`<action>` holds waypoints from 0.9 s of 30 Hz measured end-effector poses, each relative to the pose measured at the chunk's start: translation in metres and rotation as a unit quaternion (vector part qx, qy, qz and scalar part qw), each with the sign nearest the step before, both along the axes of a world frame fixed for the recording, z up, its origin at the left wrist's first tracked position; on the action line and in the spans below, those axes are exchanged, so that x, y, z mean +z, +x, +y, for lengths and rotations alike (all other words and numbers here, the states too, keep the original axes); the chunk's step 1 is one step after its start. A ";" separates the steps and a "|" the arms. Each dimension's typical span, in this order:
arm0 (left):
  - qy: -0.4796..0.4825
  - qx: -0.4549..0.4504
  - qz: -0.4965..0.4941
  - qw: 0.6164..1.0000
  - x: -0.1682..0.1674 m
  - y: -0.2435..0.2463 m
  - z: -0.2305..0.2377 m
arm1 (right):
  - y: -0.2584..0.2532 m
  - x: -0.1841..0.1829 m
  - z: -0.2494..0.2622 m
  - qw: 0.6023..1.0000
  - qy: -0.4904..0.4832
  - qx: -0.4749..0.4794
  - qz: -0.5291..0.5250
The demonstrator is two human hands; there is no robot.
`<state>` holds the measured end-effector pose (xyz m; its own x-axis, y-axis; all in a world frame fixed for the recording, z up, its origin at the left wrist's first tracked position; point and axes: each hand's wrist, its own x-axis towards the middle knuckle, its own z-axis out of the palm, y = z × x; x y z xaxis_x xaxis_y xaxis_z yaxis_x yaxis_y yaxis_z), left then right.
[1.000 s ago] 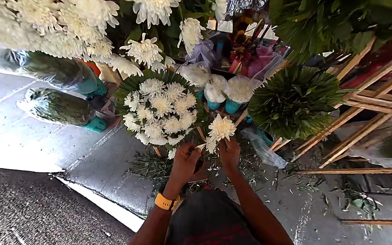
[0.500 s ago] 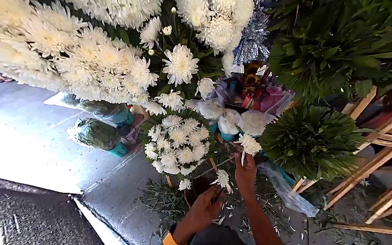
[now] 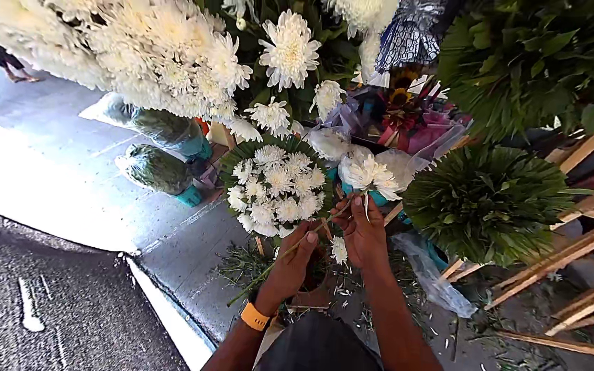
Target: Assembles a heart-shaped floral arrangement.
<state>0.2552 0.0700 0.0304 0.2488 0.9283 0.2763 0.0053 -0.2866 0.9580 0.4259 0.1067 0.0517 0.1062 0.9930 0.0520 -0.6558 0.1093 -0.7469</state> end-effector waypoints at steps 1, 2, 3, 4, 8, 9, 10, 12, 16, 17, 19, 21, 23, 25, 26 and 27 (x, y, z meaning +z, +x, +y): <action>0.003 0.002 0.004 1.000 0.000 -0.001 -0.002 | 0.000 0.000 0.000 1.000 0.001 0.006 -0.004; 0.007 0.001 0.004 1.000 0.001 -0.002 -0.004 | 0.001 0.001 0.001 1.000 0.003 0.015 -0.010; 0.010 0.005 0.001 1.000 0.001 -0.003 -0.006 | 0.001 0.002 0.003 1.000 0.006 0.023 -0.014; 0.011 0.013 0.001 1.000 0.001 -0.004 -0.008 | 0.001 0.003 0.004 0.999 0.005 0.028 -0.018; 0.020 0.046 0.010 0.999 -0.006 -0.008 -0.015 | -0.005 0.011 0.003 0.998 0.006 0.036 -0.046; 0.017 0.057 0.000 0.998 -0.006 -0.008 -0.018 | -0.009 0.015 0.003 0.999 0.005 0.025 -0.044; 0.008 0.066 -0.011 0.998 -0.005 -0.010 -0.021 | -0.012 0.019 0.006 0.999 0.002 0.000 -0.033; -0.028 0.085 -0.030 0.996 -0.002 -0.022 -0.036 | -0.005 0.033 0.030 0.994 0.005 -0.109 -0.010; -0.079 0.086 -0.023 0.993 -0.017 -0.067 -0.065 | 0.045 0.072 0.113 0.946 0.128 -0.298 -0.023; -0.084 0.078 -0.024 0.993 -0.023 -0.073 -0.067 | 0.044 0.084 0.128 0.937 0.178 -0.294 -0.060; -0.092 0.076 -0.034 0.992 -0.031 -0.077 -0.070 | 0.026 0.111 0.162 0.919 0.235 -0.301 -0.097; -0.084 0.067 -0.043 0.993 -0.033 -0.078 -0.072 | 0.002 0.131 0.198 0.908 0.247 -0.322 -0.104; -0.082 0.069 -0.052 0.993 -0.034 -0.083 -0.075 | -0.019 0.146 0.224 0.904 0.232 -0.337 -0.126; -0.091 0.093 -0.059 0.990 -0.036 -0.092 -0.079 | -0.037 0.158 0.241 0.903 0.198 -0.331 -0.191; -0.095 0.103 -0.065 0.988 -0.038 -0.097 -0.081 | -0.044 0.161 0.249 0.900 0.177 -0.323 -0.234; -0.097 0.111 -0.072 0.986 -0.039 -0.102 -0.083 | -0.049 0.164 0.256 0.894 0.162 -0.321 -0.269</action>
